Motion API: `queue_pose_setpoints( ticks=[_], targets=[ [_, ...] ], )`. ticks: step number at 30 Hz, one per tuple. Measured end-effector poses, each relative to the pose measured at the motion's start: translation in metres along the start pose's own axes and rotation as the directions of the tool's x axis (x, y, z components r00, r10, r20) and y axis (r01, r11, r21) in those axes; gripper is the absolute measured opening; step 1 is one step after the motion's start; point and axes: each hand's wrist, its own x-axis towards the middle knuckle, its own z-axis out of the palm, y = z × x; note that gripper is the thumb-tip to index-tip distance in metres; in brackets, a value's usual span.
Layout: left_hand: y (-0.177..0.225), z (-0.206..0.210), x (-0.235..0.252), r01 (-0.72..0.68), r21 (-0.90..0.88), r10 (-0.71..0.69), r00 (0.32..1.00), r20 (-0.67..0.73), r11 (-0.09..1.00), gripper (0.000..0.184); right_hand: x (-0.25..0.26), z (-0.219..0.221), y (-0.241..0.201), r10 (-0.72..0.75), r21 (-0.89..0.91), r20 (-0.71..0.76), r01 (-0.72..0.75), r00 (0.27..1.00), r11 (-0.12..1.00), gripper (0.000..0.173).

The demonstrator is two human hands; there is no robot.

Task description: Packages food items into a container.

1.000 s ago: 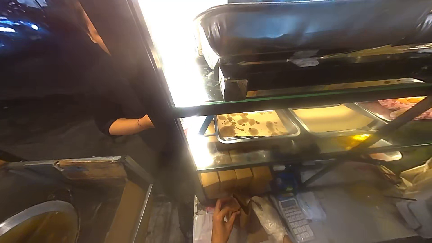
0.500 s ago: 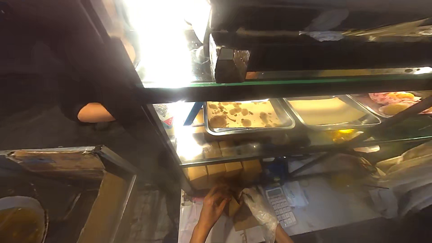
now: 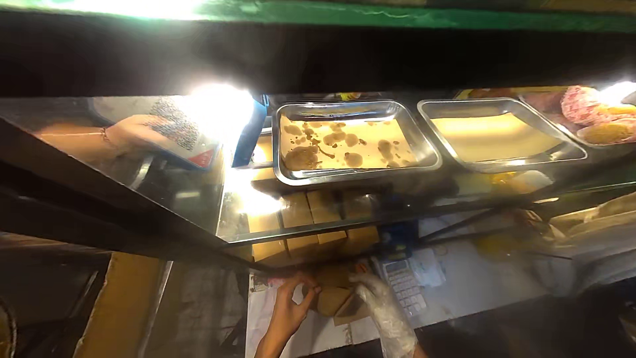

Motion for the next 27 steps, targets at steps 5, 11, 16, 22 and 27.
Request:
queue_pose_setpoints(
  ticks=[5, 11, 16, 22, 27],
  targets=[
    [0.01, 0.003, 0.004, -0.031, 0.106, 0.02, 0.995, 0.101, 0.994, 0.058, -0.003, -0.006, -0.015, 0.076, -0.029, 0.119, -0.074, 0.99, 0.997, 0.054],
    [0.005, 0.011, 0.006, 0.071, 0.098, -0.089, 0.977, 0.196, 0.993, 0.126, -0.006, -0.013, -0.028, 0.063, -0.028, 0.103, -0.06, 0.993, 0.998, 0.08],
    [-0.019, 0.015, -0.018, 0.103, 0.126, -0.127, 0.972, 0.199, 0.987, 0.144, 0.015, -0.014, -0.005, 0.109, -0.04, -0.014, -0.109, 0.994, 0.993, 0.038],
    [-0.054, 0.027, -0.032, 0.007, 0.117, -0.02, 0.994, 0.107, 0.993, 0.133, 0.034, 0.017, -0.043, 0.367, -0.488, 0.043, -0.301, 0.929, 0.82, 0.041],
    [-0.041, 0.032, -0.029, 0.072, 0.041, -0.075, 0.994, 0.078, 0.997, 0.128, 0.059, 0.015, 0.013, 0.324, -0.488, 0.101, -0.237, 0.941, 0.84, 0.056]
  ],
)
